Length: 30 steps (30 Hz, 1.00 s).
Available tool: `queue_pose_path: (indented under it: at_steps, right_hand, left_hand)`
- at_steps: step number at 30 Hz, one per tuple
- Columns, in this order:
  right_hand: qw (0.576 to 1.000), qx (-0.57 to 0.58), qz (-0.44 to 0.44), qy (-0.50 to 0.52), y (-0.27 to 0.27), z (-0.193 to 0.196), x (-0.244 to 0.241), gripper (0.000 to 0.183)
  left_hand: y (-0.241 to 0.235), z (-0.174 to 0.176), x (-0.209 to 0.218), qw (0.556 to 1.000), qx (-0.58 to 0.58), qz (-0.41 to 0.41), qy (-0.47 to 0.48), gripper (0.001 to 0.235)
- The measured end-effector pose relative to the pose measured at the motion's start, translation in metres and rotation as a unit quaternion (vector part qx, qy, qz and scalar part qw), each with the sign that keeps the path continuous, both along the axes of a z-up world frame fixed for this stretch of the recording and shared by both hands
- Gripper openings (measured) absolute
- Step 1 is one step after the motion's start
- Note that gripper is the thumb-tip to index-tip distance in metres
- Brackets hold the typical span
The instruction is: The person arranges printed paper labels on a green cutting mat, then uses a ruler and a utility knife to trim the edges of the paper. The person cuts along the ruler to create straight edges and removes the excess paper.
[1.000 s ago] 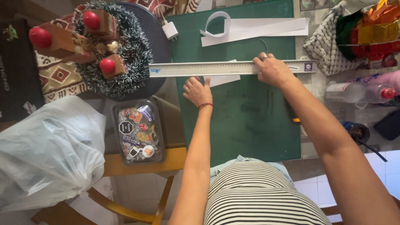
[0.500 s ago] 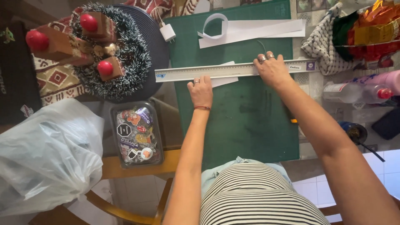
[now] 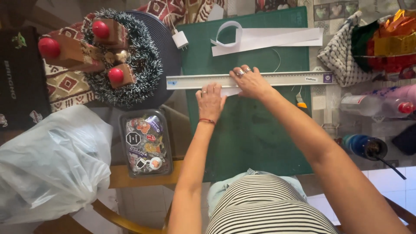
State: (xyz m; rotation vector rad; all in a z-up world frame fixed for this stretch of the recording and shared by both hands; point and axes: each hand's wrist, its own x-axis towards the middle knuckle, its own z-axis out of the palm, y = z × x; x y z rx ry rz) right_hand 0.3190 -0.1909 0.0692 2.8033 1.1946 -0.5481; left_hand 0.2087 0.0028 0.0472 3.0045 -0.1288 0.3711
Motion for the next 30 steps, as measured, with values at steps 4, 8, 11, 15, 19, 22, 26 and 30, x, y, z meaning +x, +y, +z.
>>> queue_pose_path:
  at_steps: [4,8,11,15,19,22,26,30]
  right_hand:
    - [1.000,0.003,-0.007,0.002,-0.001,-0.013,-0.001,0.102]
    - [1.000,-0.013,-0.009,0.012,-0.002,-0.005,-0.006,0.098]
    - [0.999,-0.015,-0.010,0.030,-0.005,0.004,-0.017,0.096]
    - [1.000,-0.019,0.008,0.017,-0.016,0.004,-0.036,0.095]
    - [0.999,-0.028,0.017,0.007,-0.019,0.018,-0.049,0.093]
    - [1.000,-0.008,0.019,0.014,-0.023,0.027,-0.038,0.101]
    - [0.988,0.093,-0.003,-0.122,-0.056,-0.011,0.028,0.071]
    - [0.963,0.001,-0.044,-0.266,-0.131,-0.067,0.108,0.066]
  left_hand:
    - [0.004,0.014,0.011,0.995,-0.009,-0.047,0.092,0.103]
    - [0.004,-0.023,0.020,0.986,0.005,-0.083,0.145,0.109]
    - [0.001,-0.031,0.012,0.988,0.008,-0.102,0.116,0.102]
    - [-0.003,-0.035,-0.007,0.984,0.001,-0.121,0.134,0.103]
    - [-0.010,-0.017,-0.025,0.982,0.003,-0.116,0.147,0.104]
    - [-0.015,0.006,-0.037,0.984,-0.014,-0.088,0.152,0.116]
    - [-0.023,0.023,-0.070,0.988,-0.065,-0.045,0.132,0.110]
    - [-0.027,0.014,-0.106,0.992,-0.115,-0.030,0.047,0.096]
